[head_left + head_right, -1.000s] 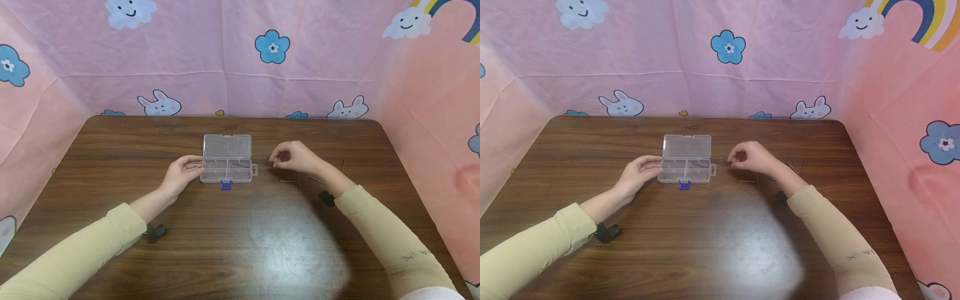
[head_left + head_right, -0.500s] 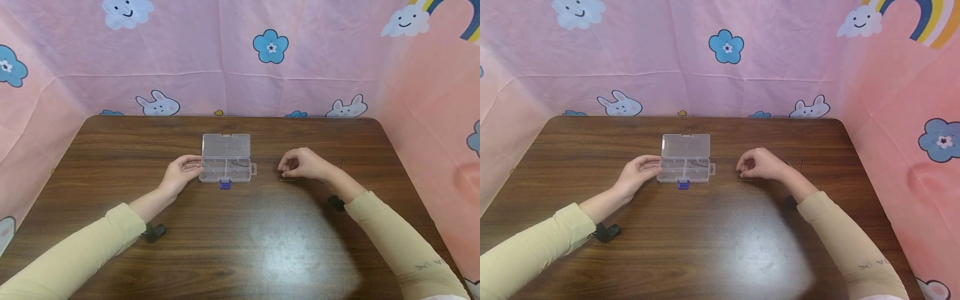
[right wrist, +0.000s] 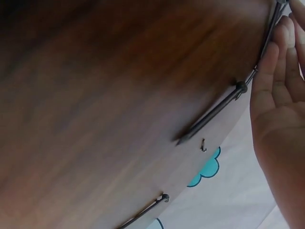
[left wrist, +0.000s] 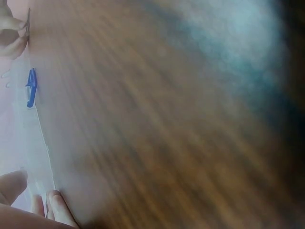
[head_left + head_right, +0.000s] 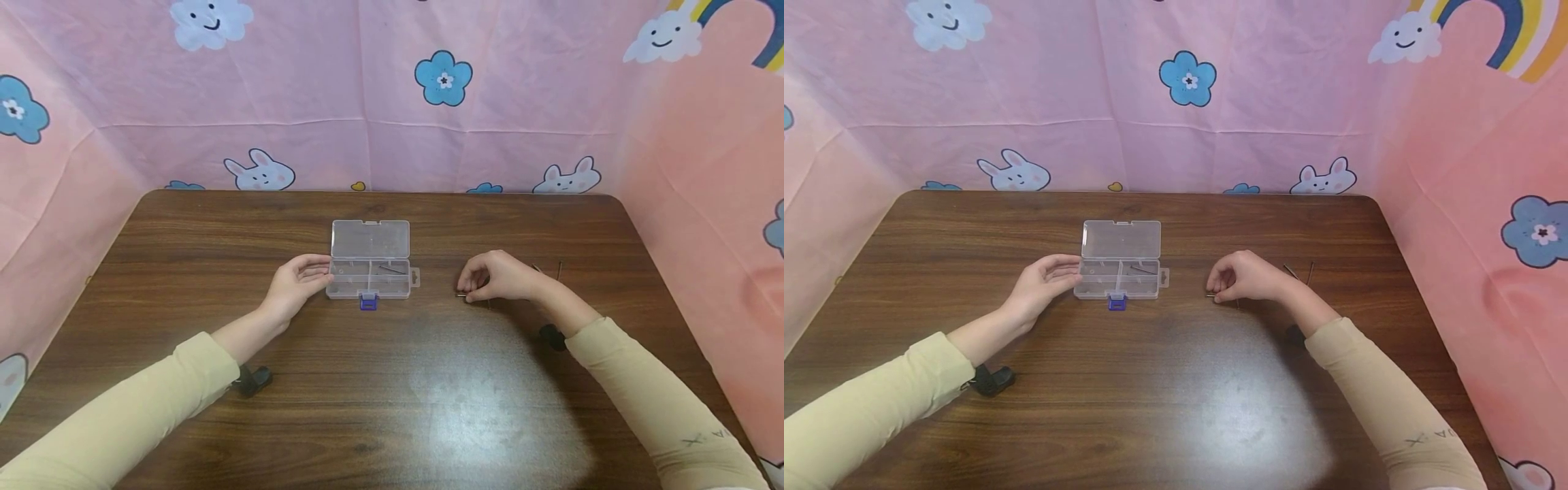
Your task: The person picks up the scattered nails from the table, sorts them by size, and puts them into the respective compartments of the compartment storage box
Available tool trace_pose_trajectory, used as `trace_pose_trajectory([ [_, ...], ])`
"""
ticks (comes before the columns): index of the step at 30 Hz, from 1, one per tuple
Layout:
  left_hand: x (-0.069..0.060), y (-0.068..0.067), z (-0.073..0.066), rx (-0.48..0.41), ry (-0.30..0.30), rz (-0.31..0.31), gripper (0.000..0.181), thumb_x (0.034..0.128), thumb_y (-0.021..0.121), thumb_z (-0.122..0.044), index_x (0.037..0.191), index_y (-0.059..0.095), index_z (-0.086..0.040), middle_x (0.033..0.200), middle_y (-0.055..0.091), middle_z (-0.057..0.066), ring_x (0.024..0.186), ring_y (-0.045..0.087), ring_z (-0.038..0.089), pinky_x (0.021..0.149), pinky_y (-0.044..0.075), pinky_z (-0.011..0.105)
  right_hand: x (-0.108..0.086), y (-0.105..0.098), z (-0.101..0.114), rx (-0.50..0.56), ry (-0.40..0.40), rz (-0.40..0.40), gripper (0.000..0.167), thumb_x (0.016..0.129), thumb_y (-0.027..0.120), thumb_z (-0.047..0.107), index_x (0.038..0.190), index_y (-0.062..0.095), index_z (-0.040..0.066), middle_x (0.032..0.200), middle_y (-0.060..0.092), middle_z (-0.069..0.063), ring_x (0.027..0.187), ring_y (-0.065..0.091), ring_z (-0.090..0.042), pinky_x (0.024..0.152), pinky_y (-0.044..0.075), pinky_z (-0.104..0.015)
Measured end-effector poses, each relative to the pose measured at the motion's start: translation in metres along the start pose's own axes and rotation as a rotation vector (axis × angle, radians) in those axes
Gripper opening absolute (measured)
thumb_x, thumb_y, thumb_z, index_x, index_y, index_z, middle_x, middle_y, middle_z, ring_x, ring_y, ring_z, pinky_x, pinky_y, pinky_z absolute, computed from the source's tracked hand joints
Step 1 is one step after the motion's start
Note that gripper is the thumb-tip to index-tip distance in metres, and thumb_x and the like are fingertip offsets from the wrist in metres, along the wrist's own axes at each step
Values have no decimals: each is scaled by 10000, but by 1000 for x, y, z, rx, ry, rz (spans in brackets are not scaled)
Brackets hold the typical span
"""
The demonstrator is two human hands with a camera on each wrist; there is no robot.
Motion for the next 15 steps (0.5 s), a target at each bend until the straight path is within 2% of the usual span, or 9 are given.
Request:
trace_pose_trajectory([
  [15, -2, 1, 1, -10, 7, -3, 480, 1029, 672, -60, 1470, 531, 69, 1485, 577, 287, 1385, 569, 369, 956, 510, 24, 3, 1, 4, -50, -25, -7, 119, 903, 767, -30, 967, 807, 63, 924, 797, -41, 844, 693, -131, 756, 623, -252],
])
Point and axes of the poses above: each hand's wrist, its own x-axis towards the middle knuckle, its own y-axis out of the palm, z = x × y, the point moved 7 cm from there along x, towards the middle knuckle
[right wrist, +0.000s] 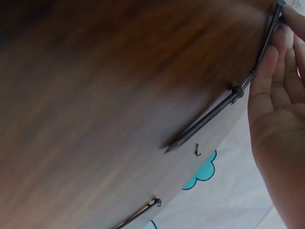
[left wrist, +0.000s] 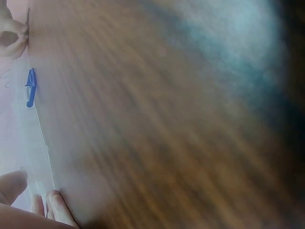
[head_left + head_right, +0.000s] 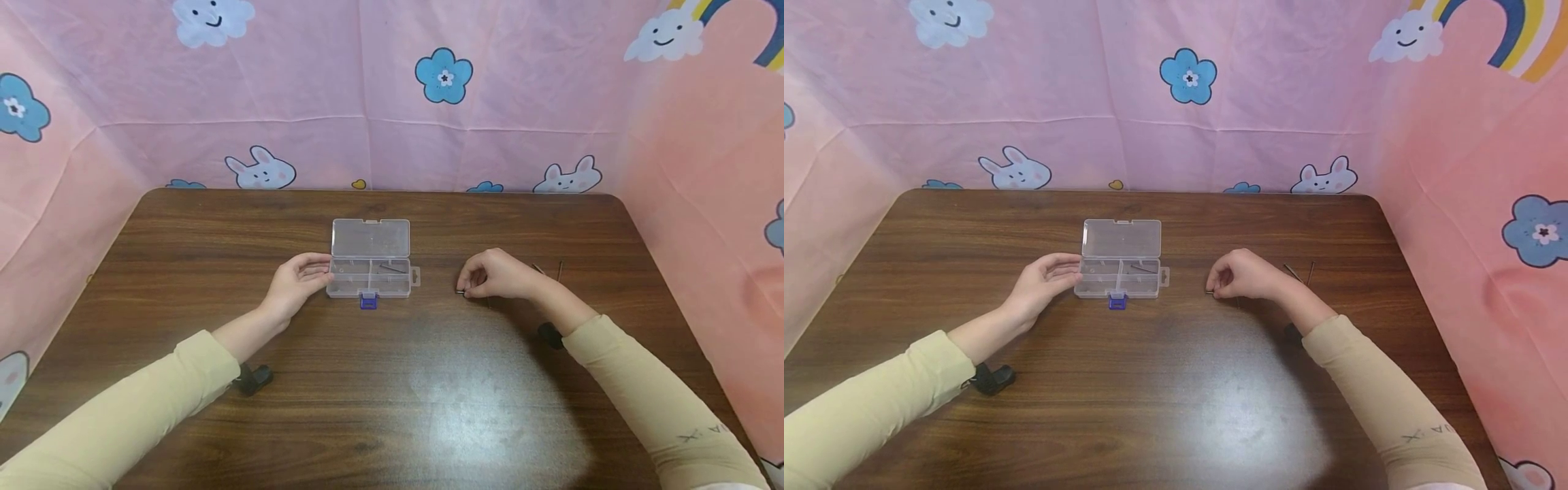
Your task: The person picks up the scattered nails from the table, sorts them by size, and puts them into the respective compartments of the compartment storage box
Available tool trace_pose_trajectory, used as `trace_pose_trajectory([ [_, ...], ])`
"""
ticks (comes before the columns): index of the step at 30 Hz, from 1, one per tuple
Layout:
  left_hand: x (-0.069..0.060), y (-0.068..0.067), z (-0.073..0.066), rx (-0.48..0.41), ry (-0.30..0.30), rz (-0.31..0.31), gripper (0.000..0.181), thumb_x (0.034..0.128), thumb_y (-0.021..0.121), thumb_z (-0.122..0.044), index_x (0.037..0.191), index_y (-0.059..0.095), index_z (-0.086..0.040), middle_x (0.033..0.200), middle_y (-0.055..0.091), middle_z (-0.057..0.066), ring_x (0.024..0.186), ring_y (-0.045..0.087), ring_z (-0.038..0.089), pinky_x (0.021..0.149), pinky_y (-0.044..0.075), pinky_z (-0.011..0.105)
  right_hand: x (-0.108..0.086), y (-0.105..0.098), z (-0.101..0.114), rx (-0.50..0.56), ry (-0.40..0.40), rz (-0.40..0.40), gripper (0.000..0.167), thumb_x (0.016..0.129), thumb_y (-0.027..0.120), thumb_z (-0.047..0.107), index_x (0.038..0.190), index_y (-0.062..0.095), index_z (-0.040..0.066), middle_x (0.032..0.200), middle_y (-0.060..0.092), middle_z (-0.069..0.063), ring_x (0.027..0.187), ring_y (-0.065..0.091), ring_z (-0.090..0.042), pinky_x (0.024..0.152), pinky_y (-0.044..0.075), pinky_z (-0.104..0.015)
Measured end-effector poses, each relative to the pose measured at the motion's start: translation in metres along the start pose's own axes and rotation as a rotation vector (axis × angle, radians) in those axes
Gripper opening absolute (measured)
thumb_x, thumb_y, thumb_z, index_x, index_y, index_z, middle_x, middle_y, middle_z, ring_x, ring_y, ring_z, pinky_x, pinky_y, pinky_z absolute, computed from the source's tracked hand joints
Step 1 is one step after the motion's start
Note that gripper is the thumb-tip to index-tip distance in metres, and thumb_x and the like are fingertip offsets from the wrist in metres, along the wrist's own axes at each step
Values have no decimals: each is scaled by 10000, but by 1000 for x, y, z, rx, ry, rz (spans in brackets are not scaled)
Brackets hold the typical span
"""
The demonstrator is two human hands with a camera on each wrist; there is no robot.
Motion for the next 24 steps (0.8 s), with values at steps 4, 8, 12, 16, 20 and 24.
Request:
trace_pose_trajectory([
  [4, 0, 0, -1, -7, 2, -2, 482, 1026, 676, -61, 1467, 533, 70, 1486, 577, 288, 1386, 569, 367, 954, 506, 22, 1, 0, 0, -11, 6, 1, 129, 902, 747, -31, 961, 808, 67, 918, 798, -33, 844, 685, -130, 747, 613, -243],
  [8, -1, 1, 0, -5, 1, -4, 482, 1025, 677, -62, 1467, 535, 69, 1485, 578, 286, 1374, 577, 343, 956, 506, 21, 2, 0, 0, -24, 9, -5, 148, 907, 724, -30, 959, 810, 79, 917, 796, -25, 843, 683, -129, 749, 610, -249],
  [12, -1, 1, 1, 6, -9, -3, 481, 1029, 674, -66, 1472, 533, 60, 1487, 579, 273, 1373, 580, 335, 957, 508, 21, 5, -3, 0, -39, 13, -28, 145, 913, 727, -23, 960, 811, 86, 929, 797, -24, 853, 685, -127, 765, 613, -263],
  [16, -1, 0, 2, 8, -11, -4, 480, 1030, 672, -63, 1473, 532, 58, 1490, 576, 272, 1387, 571, 356, 963, 510, 25, 9, -9, 5, -32, 9, -68, 144, 914, 733, -27, 954, 811, 86, 934, 796, -33, 847, 681, -141, 763, 612, -277],
  [20, -1, 0, 2, 12, -12, -3, 479, 1032, 668, -64, 1474, 529, 58, 1494, 572, 271, 1397, 563, 370, 965, 510, 26, 16, -14, 9, -26, -3, -110, 137, 910, 735, -29, 948, 808, 81, 927, 792, -38, 830, 669, -144, 754, 610, -271],
  [24, 0, 0, 2, 14, -15, -3, 473, 1032, 670, -65, 1469, 534, 54, 1489, 578, 267, 1383, 574, 347, 954, 510, 21, 25, -17, 14, -19, -2, -143, 114, 908, 744, -13, 955, 804, 71, 921, 782, -35, 821, 653, -142, 754, 601, -257],
])
Point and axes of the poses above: each hand's wrist, its own x-axis towards the middle knuckle, its own y-axis out of the palm, z = x × y, the point moved 7 cm from there along x, towards the middle knuckle
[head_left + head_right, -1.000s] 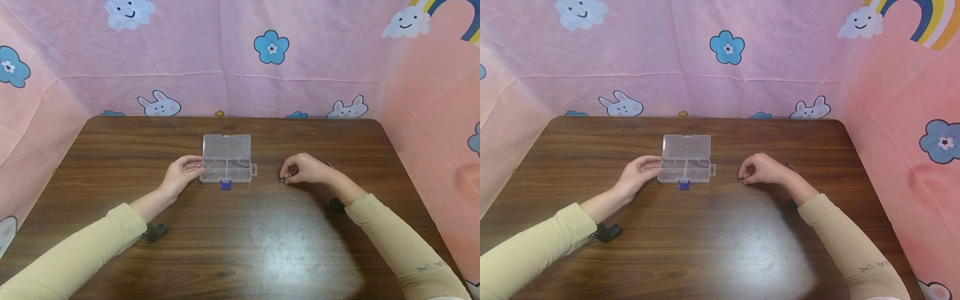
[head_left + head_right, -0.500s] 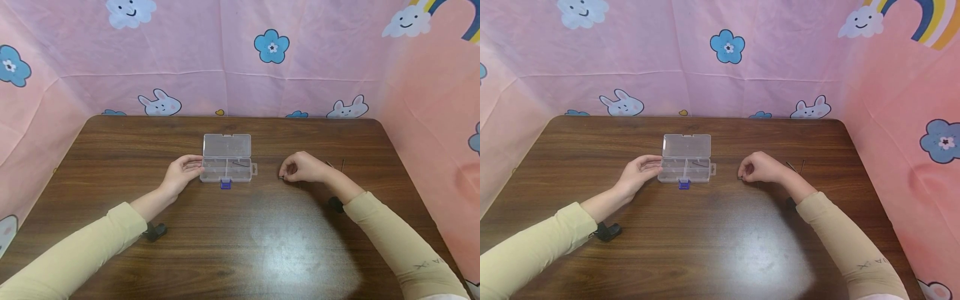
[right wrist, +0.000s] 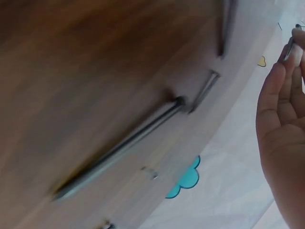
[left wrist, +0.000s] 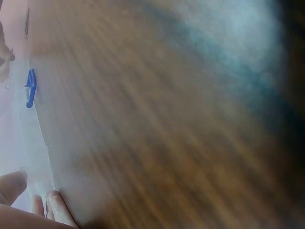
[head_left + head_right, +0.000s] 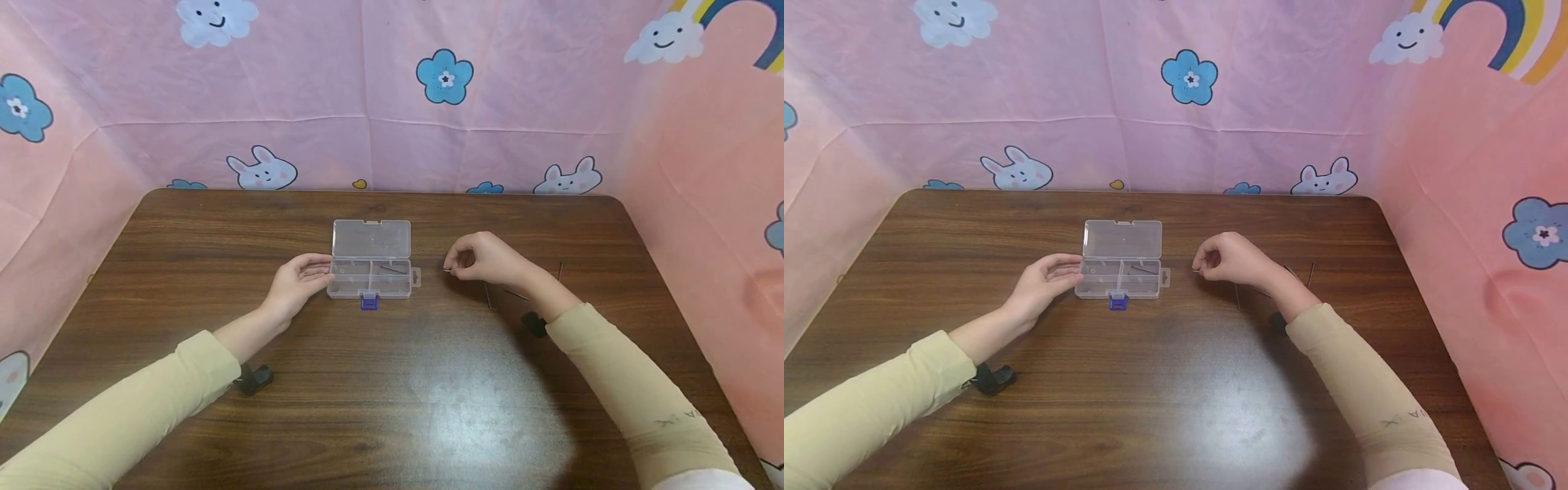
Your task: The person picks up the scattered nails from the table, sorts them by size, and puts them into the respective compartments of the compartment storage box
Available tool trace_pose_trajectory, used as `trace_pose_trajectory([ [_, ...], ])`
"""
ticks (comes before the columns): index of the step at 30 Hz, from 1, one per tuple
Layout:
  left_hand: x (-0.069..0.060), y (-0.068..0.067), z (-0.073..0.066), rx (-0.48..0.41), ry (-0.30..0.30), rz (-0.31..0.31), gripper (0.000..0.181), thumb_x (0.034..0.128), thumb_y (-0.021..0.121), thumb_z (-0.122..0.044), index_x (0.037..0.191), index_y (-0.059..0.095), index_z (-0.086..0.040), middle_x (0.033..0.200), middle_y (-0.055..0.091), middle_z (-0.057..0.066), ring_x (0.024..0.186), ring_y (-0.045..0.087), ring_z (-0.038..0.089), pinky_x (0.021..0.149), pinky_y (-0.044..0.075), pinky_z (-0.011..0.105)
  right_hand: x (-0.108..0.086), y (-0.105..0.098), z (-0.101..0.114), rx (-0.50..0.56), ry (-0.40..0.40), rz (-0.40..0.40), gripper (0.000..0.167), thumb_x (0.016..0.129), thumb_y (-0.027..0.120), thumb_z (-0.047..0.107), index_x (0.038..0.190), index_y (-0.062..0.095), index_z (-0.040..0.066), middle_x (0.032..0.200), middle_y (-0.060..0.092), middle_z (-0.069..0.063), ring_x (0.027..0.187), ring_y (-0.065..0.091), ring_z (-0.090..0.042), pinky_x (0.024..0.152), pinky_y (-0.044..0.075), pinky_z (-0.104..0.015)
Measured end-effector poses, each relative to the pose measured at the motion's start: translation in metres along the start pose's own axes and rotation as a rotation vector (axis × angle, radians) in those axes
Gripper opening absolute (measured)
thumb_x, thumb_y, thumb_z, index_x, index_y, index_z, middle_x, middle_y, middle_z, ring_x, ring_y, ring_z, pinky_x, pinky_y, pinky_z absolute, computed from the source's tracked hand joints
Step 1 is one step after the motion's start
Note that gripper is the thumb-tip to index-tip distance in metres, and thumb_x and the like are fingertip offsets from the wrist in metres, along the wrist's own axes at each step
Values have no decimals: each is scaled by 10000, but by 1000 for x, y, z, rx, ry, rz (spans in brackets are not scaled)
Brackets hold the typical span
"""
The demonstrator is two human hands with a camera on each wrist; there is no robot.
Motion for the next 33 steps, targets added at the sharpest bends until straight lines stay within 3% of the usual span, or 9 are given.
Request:
trace_pose_trajectory([
  [6, 1, 0, 0, 1, 9, -1, 476, 1029, 680, -71, 1465, 539, 56, 1478, 587, 273, 1335, 606, 289, 950, 519, 30, 16, 3, 12, 19, -20, -16, 109, 918, 737, -9, 971, 802, 60, 931, 784, -54, 830, 656, -147, 780, 606, -275],
  [17, 4, -1, 1, -17, 20, 2, 480, 1025, 682, -62, 1464, 535, 66, 1479, 585, 285, 1382, 576, 372, 952, 513, 25, 49, 12, 33, 36, -65, -20, 97, 928, 730, 5, 974, 807, 43, 917, 791, -68, 819, 657, -130, 779, 604, -269],
  [33, 8, -2, -6, -27, 12, 6, 489, 1022, 687, -62, 1467, 534, 68, 1489, 575, 286, 1399, 562, 385, 950, 504, 15, 80, 30, 48, 92, -78, 42, 129, 934, 701, -4, 978, 818, 27, 956, 812, -104, 818, 693, -130, 768, 602, -239],
])
Point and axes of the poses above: each hand's wrist, its own x-axis towards the middle knuckle, its own y-axis out of the palm, z = x × y, the point moved 7 cm from there along x, towards the middle knuckle
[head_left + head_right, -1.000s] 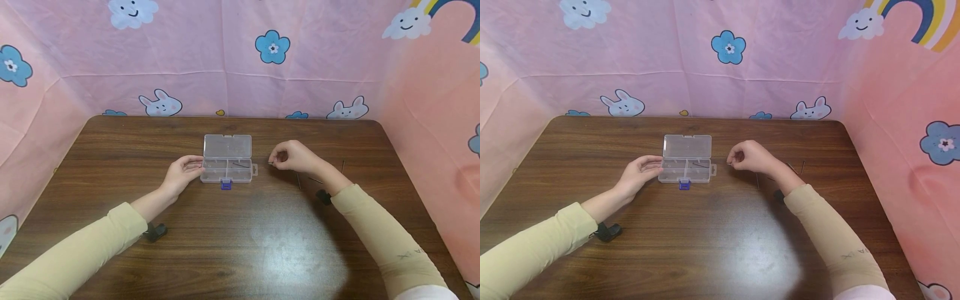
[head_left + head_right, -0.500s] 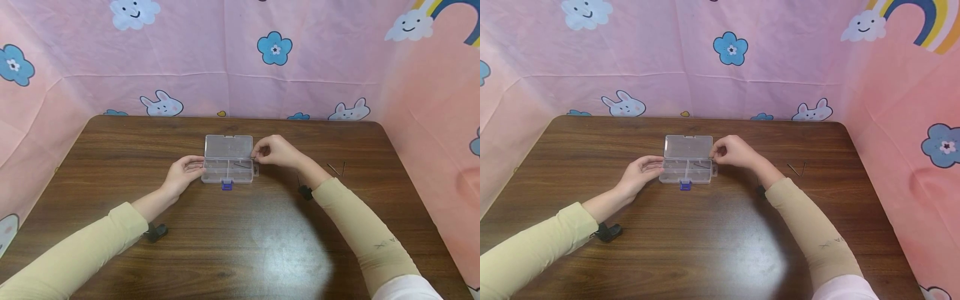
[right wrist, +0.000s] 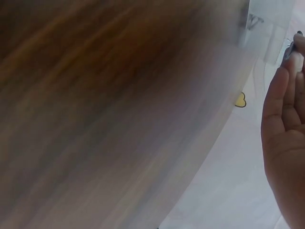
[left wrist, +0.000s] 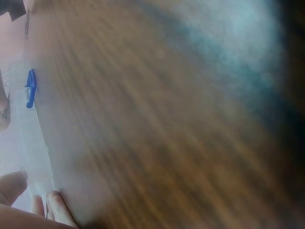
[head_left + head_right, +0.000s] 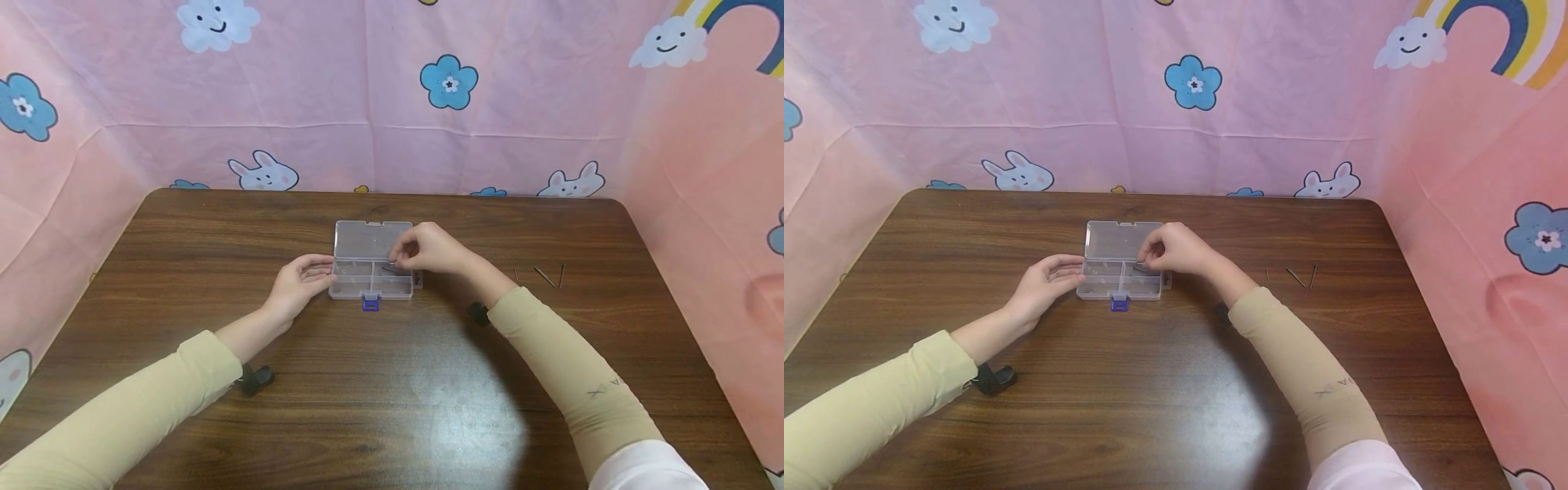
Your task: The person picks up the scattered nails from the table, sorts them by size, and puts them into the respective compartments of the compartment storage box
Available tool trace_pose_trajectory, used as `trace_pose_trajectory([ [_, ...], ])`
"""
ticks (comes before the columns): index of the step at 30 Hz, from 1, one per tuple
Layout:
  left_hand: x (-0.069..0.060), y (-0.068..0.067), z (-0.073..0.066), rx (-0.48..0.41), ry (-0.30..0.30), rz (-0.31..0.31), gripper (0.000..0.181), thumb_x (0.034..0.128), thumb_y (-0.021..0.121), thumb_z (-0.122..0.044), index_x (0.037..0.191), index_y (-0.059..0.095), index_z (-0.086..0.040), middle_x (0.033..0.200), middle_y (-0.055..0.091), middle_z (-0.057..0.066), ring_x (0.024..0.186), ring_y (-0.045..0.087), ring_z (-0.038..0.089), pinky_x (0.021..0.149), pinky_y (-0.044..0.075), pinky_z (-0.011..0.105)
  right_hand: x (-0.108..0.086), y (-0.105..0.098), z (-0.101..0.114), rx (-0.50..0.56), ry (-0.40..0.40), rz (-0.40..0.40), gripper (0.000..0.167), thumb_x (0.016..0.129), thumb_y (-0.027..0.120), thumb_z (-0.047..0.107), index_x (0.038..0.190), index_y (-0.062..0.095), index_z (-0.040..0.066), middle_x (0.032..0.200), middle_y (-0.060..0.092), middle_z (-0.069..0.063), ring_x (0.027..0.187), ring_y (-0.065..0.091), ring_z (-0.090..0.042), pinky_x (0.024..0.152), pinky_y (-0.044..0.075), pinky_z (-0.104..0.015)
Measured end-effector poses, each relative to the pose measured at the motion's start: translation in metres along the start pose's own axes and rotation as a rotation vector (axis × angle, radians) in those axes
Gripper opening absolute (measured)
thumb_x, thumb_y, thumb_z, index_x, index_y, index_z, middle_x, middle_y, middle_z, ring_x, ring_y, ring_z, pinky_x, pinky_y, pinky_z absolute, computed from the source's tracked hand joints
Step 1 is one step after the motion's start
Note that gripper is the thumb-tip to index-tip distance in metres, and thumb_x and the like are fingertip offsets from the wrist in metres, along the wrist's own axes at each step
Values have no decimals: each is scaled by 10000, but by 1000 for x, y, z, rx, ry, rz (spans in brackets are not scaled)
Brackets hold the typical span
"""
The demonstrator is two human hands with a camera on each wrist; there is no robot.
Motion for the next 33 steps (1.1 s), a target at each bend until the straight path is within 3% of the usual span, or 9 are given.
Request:
trace_pose_trajectory([
  [7, 0, -1, 0, -3, 8, 1, 488, 1021, 688, -56, 1466, 534, 72, 1490, 573, 289, 1402, 562, 389, 950, 503, 13, 5, 7, 3, -35, -11, 13, 137, 934, 692, 3, 970, 820, 38, 946, 822, -84, 837, 722, -132, 785, 619, -241],
  [20, 0, -1, 0, 43, 5, -13, 469, 1023, 684, -68, 1454, 550, 58, 1466, 596, 266, 1352, 602, 321, 971, 529, 52, 6, 15, 10, -214, -26, -11, 93, 933, 747, 65, 959, 827, 105, 947, 816, -18, 860, 724, -141, 814, 615, -279],
  [28, -1, 1, 0, 9, 17, 0, 484, 1021, 677, -47, 1466, 531, 76, 1490, 572, 294, 1408, 561, 396, 968, 509, 28, 4, 18, 17, -337, -40, -13, 78, 925, 766, 83, 956, 824, 126, 949, 801, 0, 839, 692, -128, 781, 588, -270],
  [33, -2, 1, 0, 0, 14, -1, 488, 1021, 679, -48, 1469, 529, 76, 1490, 572, 294, 1406, 560, 392, 955, 501, 13, 2, 18, 16, -293, -45, -14, 84, 927, 759, 59, 960, 817, 110, 965, 801, -16, 856, 704, -136, 798, 602, -270],
])
Point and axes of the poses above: each hand's wrist, its own x-axis towards the middle knuckle, its own y-axis out of the palm, z = x × y, the point moved 7 cm from there along x, towards the middle knuckle
